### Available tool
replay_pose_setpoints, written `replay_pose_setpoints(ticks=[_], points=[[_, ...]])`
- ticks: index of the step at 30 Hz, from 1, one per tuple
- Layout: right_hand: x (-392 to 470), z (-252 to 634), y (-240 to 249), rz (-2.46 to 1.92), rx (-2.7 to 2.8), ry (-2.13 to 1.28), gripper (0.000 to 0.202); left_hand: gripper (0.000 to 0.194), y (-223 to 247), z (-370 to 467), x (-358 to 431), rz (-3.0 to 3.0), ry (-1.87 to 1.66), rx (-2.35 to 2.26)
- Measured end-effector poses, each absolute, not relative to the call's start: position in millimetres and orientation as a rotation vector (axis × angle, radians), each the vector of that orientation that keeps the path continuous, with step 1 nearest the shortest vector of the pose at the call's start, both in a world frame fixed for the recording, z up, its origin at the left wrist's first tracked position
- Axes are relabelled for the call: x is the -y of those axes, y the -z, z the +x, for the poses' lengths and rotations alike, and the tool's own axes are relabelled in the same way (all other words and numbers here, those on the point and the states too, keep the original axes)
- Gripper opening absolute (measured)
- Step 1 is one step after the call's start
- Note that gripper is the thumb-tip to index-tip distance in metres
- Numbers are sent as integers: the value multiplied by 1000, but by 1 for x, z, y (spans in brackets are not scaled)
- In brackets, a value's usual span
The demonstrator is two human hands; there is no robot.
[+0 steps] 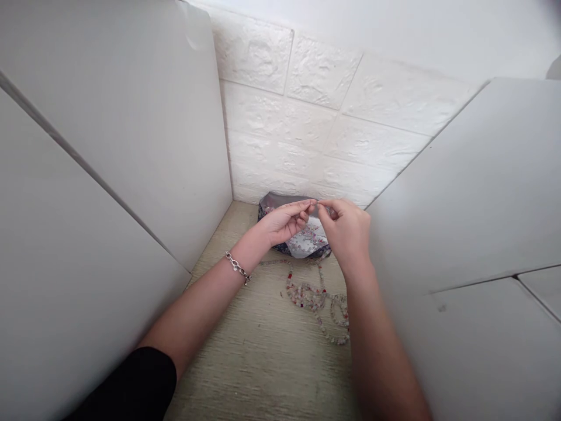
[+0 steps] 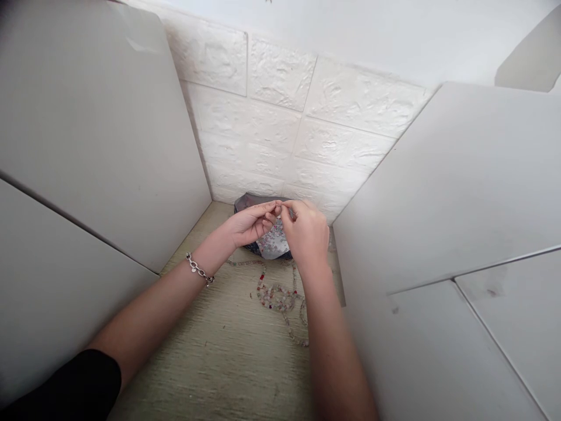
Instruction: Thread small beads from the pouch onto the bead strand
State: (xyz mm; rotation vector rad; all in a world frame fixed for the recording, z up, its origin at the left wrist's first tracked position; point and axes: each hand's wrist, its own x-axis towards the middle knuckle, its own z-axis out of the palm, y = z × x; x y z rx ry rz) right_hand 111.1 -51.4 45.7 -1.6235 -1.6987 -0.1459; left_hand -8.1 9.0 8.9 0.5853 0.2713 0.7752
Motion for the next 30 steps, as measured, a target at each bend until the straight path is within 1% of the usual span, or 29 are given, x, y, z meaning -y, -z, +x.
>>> replay_pose_setpoints(ticks=[18,30], points=[[53,112,-48,-1658,1782,173,24,13,-5,-11,-12,670,-744,-271],[51,115,-45,-1630,1831,153,26,10,-6,-11,-11,704,-744,-350]])
